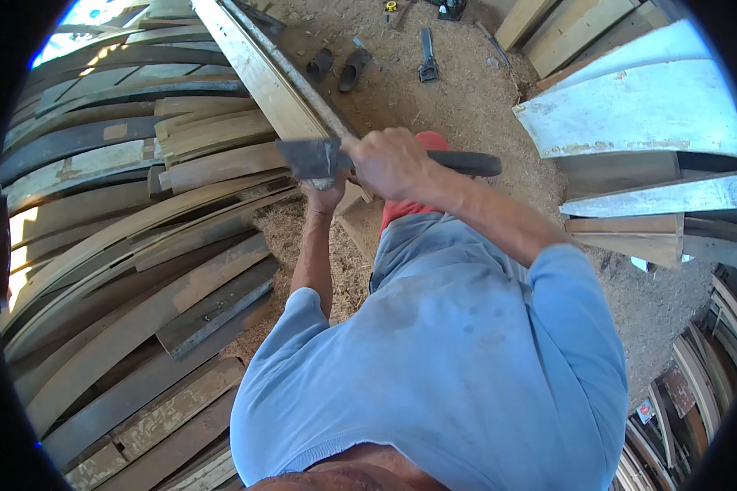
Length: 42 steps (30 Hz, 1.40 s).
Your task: The person shapes the end of a wooden handle using a hand axe, repeatedly striking the wood while holding it against a workbench. The person then picks up a long wooden board and uses a plane to smooth one of its edges.
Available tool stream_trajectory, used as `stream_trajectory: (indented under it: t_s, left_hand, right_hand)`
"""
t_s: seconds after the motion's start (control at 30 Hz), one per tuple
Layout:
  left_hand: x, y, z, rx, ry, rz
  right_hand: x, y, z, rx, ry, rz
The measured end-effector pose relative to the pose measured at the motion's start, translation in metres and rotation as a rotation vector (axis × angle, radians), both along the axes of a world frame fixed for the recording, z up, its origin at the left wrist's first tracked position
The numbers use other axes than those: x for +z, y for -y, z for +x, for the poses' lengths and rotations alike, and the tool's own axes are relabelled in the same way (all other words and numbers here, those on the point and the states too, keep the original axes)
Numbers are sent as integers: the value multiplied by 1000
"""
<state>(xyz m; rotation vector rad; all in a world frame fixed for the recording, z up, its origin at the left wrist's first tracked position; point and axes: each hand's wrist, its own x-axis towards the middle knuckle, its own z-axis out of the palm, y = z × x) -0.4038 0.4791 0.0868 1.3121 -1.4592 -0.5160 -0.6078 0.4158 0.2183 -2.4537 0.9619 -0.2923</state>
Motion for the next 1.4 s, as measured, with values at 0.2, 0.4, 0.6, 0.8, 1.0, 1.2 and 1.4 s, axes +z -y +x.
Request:
stream_trajectory:
  t_s: [0.2, 0.4, 0.6, 0.8, 1.0, 1.2, 1.4]
  left_hand:
    - [-71, -13, 25, 126, -89, 74]
    - [5, 1, -2, 18, 25, -19]
    - [-27, 27, 3, 210, -169, -3]
    - [18, 55, -12, 260, -485, 163]
    - [2, 26, 6, 59, -334, 98]
    - [5, -4, 0, 65, -290, 176]
    - [13, -8, 0, 55, 121, -243]
  right_hand:
    - [43, -19, 5, -52, 482, -84]
    - [0, -7, 3, -31, 75, -26]
    - [7, -24, 12, -24, 774, 76]
    - [-24, -51, -20, -121, 782, 446]
    - [-1, -45, -38, -234, 770, 559]
    - [91, -20, -22, -244, 1126, -18]
    - [43, -9, 6, 109, 358, -145]
